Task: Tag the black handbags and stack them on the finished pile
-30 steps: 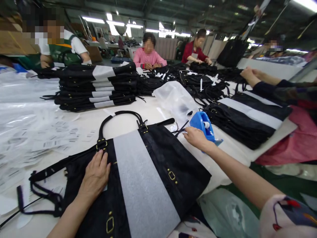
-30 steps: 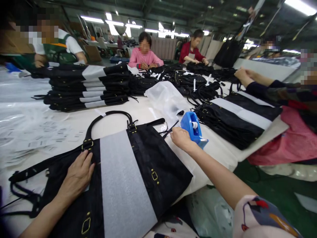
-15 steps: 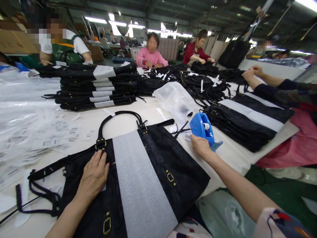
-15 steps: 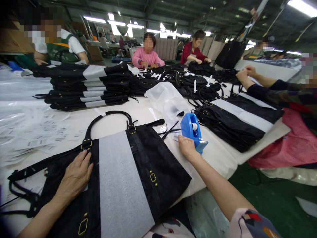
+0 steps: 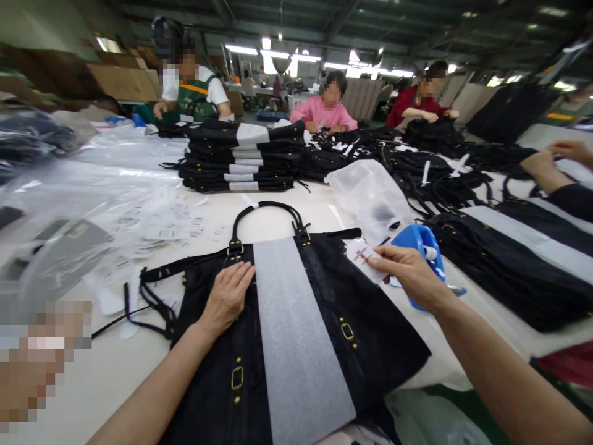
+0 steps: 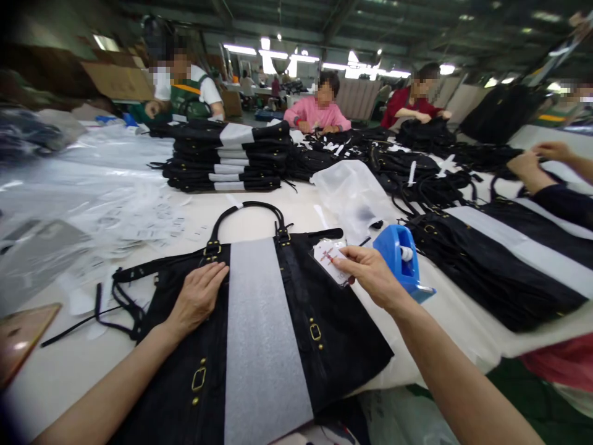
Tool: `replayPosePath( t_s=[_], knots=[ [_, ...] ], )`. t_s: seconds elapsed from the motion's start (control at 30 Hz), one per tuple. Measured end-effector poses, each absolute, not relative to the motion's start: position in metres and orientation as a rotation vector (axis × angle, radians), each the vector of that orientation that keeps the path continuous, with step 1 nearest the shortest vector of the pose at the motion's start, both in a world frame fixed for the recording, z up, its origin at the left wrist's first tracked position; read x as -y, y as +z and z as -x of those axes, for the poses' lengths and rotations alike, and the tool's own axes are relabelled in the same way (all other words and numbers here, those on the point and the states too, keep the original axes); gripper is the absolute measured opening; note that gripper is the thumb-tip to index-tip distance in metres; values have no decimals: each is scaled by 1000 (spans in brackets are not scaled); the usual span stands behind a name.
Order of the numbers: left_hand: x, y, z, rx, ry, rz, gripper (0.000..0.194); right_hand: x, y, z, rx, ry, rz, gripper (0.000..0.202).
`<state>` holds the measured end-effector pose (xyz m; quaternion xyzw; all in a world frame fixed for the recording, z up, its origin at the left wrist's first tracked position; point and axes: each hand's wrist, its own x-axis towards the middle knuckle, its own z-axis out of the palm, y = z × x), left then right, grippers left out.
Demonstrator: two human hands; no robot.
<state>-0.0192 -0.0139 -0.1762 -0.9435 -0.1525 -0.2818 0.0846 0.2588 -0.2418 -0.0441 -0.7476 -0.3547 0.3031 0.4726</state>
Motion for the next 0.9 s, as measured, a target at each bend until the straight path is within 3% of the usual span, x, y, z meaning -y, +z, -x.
replayPosePath(
  t_s=[0.13, 0.27, 0.4, 0.5, 0.7, 0.9],
  knots=[
    [20, -176, 20, 462, -940, 3012, 40, 200, -41, -233, 971, 964, 1725, 31],
    [27, -170, 18, 794, -1273, 3317, 37, 164, -48, -209, 1068, 1063, 1668, 30],
    [26, -162, 18, 1196, -1685, 3547, 64, 140, -61, -186, 1060, 1212, 1593, 25],
    [23, -161, 19, 1282, -1798, 3695, 75, 131, -71, -172, 1048, 1292, 1574, 23],
    [17, -163, 19, 1264, -1974, 3727, 43, 122, -78, -154, 1063, 1354, 1568, 25],
    [18, -156, 22, 1435, -2171, 3814, 31, 118, -80, -145, 1062, 1375, 1581, 27]
  ],
)
